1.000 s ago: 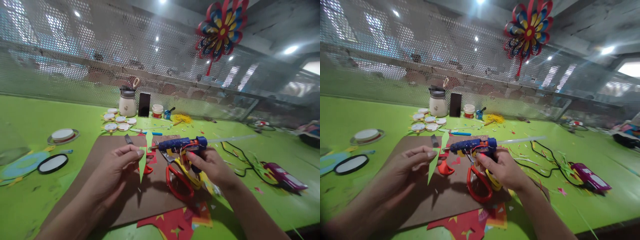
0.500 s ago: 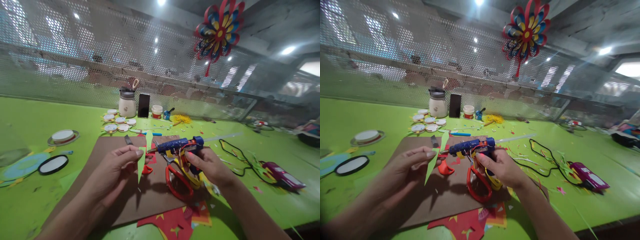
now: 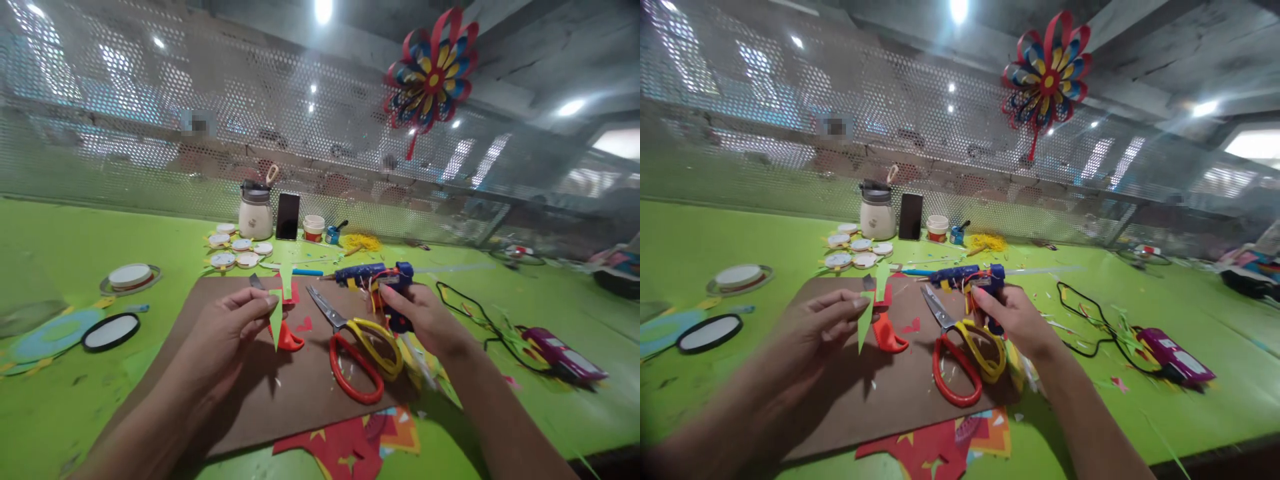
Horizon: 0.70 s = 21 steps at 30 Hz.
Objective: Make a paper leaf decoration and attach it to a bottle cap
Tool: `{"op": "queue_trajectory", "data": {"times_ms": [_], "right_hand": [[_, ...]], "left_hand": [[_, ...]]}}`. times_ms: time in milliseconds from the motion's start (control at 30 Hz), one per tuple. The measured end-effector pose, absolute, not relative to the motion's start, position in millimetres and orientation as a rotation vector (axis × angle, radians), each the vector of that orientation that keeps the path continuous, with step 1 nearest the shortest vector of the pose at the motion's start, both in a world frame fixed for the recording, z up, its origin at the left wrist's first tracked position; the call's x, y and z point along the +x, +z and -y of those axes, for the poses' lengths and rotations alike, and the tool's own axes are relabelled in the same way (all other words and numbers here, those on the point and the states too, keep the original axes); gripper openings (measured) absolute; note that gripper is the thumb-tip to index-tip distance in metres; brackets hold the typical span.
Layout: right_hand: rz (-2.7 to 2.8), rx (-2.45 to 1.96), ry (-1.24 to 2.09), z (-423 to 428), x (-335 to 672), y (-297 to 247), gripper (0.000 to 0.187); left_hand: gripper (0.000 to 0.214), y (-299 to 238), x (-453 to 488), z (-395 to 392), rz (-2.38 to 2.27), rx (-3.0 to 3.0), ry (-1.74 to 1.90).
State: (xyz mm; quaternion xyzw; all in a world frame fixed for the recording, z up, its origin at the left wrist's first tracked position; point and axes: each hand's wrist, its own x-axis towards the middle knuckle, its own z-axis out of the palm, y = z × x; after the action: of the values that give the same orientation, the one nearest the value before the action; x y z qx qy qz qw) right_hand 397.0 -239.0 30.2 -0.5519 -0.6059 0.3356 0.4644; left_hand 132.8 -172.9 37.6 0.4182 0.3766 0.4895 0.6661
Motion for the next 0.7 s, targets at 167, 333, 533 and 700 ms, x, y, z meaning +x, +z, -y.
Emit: {"op": "queue_trajectory", "data": {"times_ms": [167, 333, 533, 700], "right_hand": [[1.592, -1.741, 0.101, 212, 410, 13, 0.032], [1.712, -1.836, -0.012, 192, 419, -13, 0.026], [1.934, -1.770, 0.089, 186, 433, -24, 0.046], [1.916, -1.722, 0.149, 199, 440, -3, 0.046]], "left_hand": [[0.010, 28, 133, 168, -0.820, 1.003, 1.054], [0.013, 31, 135, 167, -0.766, 1.016, 1.055], [0.019, 31, 137, 167, -0.760, 0.982, 1.007], [0.018, 26, 139, 170, -0.761, 0.991, 0.960]]}}
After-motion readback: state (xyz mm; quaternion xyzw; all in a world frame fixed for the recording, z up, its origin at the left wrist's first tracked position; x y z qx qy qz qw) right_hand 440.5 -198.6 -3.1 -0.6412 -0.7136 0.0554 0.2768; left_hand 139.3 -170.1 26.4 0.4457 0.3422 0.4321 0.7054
